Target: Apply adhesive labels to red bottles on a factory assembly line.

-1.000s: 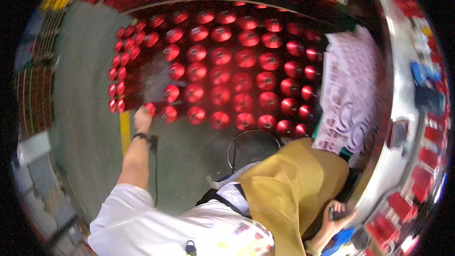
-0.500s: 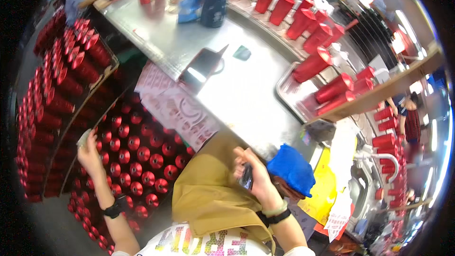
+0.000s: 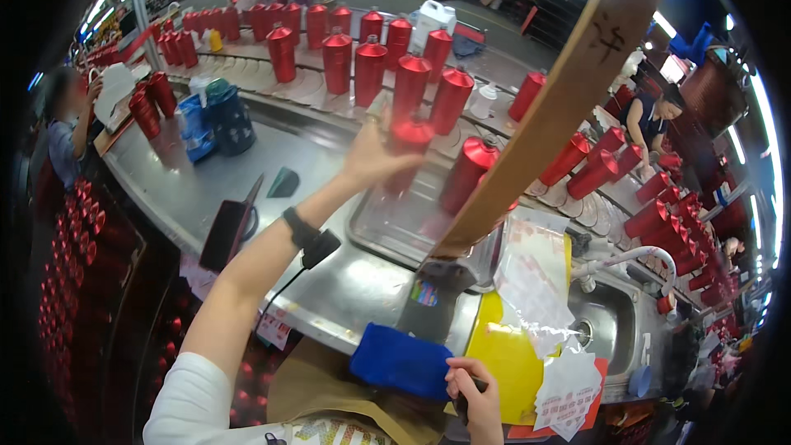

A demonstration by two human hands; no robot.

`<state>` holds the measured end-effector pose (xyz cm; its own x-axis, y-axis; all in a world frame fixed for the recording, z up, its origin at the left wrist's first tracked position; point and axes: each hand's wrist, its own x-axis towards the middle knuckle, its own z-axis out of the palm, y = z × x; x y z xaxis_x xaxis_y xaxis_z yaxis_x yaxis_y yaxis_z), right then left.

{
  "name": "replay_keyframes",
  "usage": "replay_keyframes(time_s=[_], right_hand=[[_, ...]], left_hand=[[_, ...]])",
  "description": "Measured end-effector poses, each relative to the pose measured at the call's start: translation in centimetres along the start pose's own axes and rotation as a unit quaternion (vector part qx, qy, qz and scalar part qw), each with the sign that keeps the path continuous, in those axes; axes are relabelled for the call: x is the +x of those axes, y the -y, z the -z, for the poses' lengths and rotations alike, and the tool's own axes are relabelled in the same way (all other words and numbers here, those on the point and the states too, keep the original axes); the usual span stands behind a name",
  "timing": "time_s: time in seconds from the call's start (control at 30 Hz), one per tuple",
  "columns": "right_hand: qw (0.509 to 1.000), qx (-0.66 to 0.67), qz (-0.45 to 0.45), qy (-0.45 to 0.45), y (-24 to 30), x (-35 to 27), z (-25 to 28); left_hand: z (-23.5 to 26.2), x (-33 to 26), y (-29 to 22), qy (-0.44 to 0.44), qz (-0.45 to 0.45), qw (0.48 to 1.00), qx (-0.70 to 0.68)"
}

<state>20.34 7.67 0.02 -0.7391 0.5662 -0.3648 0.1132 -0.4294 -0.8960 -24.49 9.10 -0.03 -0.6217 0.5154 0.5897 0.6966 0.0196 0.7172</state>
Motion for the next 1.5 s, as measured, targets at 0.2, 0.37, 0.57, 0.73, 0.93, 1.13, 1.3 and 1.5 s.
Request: replay_keyframes(time_s=[0.2, 0.37, 0.57, 0.73, 0.93, 1.13, 1.3, 1.5], right_hand=[[0.993, 0.049, 0.01, -0.105, -2.1, 0.6, 2.1], [0.992, -0.071, 0.011, -0.106, -0.6, 1.9, 0.8], [0.965, -0.22, 0.139, -0.012, 0.4, 3.8, -0.9], [0.904, -0.319, 0.271, 0.083, 1.7, 2.6, -5.1], [0.904, -0.334, 0.266, 0.036, -1.5, -1.6, -3.5], [0.899, -0.352, 0.259, -0.001, -1.3, -2.0, -2.6], [0.919, -0.308, 0.246, 0.003, -0.8, -0.4, -1.8], [0.899, -0.366, 0.242, -0.009, -1.0, 0.8, -1.5]], left_hand=[[-6.2, 2.0, 3.7, -0.076, 0.047, 0.988, -0.126], [-2.0, -1.2, 1.1, -0.136, 0.12, 0.969, -0.17], [5.3, -9.6, -8.4, -0.044, 0.188, 0.888, -0.416], [5.0, -17.4, -13.4, 0.114, 0.351, 0.781, -0.503], [0.9, -23.5, -17.5, 0.168, 0.365, 0.825, -0.397], [-1.2, -23.7, -17.4, 0.192, 0.403, 0.778, -0.442], [-2.7, -22.1, -17.3, 0.187, 0.429, 0.783, -0.41], [-2.8, -21.0, -16.4, 0.187, 0.391, 0.822, -0.369]])
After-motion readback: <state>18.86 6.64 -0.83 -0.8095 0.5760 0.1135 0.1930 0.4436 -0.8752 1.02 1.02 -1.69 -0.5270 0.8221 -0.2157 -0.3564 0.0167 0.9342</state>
